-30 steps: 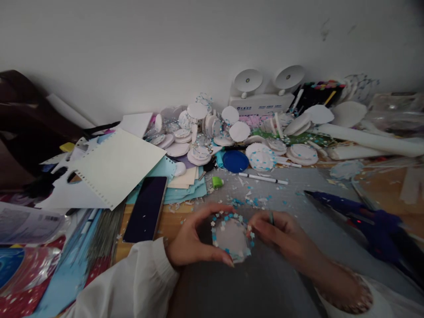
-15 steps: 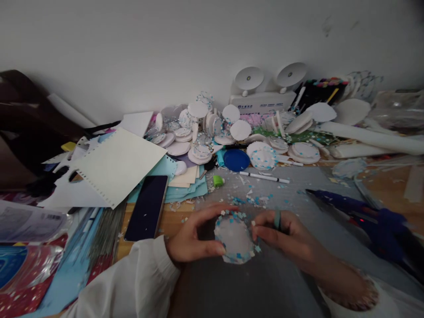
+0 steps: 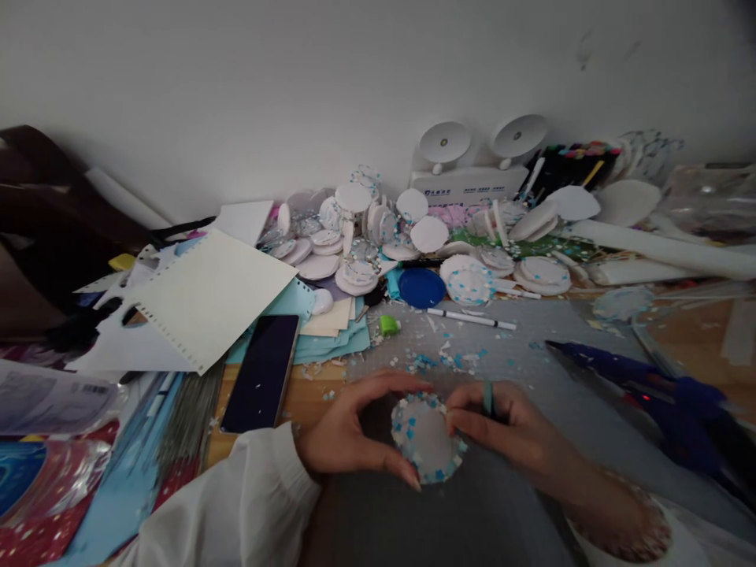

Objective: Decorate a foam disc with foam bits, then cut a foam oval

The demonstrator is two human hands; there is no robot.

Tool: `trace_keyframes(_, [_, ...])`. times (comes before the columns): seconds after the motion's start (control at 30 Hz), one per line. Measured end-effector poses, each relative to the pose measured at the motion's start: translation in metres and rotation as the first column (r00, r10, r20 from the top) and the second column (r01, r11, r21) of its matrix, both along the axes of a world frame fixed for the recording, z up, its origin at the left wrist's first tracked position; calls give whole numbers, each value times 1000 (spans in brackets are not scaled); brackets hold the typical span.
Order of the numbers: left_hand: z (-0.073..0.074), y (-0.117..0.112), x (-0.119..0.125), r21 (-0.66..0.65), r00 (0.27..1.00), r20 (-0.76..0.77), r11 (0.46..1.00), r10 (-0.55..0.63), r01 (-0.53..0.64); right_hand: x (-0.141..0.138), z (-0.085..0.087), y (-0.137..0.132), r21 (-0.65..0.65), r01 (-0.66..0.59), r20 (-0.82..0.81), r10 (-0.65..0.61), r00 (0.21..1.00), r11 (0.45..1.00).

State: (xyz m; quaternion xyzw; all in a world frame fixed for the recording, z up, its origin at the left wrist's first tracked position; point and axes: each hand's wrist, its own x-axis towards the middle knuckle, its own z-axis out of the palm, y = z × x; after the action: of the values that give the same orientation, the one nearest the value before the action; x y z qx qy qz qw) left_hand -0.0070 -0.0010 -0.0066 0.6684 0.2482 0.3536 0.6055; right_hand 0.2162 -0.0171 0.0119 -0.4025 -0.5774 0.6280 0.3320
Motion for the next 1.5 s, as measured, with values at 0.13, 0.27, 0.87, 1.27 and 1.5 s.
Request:
trace_keyframes(0.13, [-6,-1,-4,-9,1000,18,1000,12,-11,1,-3,-1,-1,45,-10,-45,999,999])
trace_keyframes(0.27, [-7,0,-6,-88,995,98,996,-27,36,2,-4,-2,10,118,-14,-117,993,993])
trace_keyframes(0.87, [0,4,4,-474,911,198,848,363,-235,16,2,-3,-53,-57,-195,46,980,997])
trace_keyframes(1.27, [0,2,6,-277,906,71,881,417,-383,12,1,0,-29,-58,-127,54,990,998])
trace_keyframes(1.5, [14,-3,1,-78,952,56,952,300,-295,10,5,0,17,-7,-29,8,1000,1000])
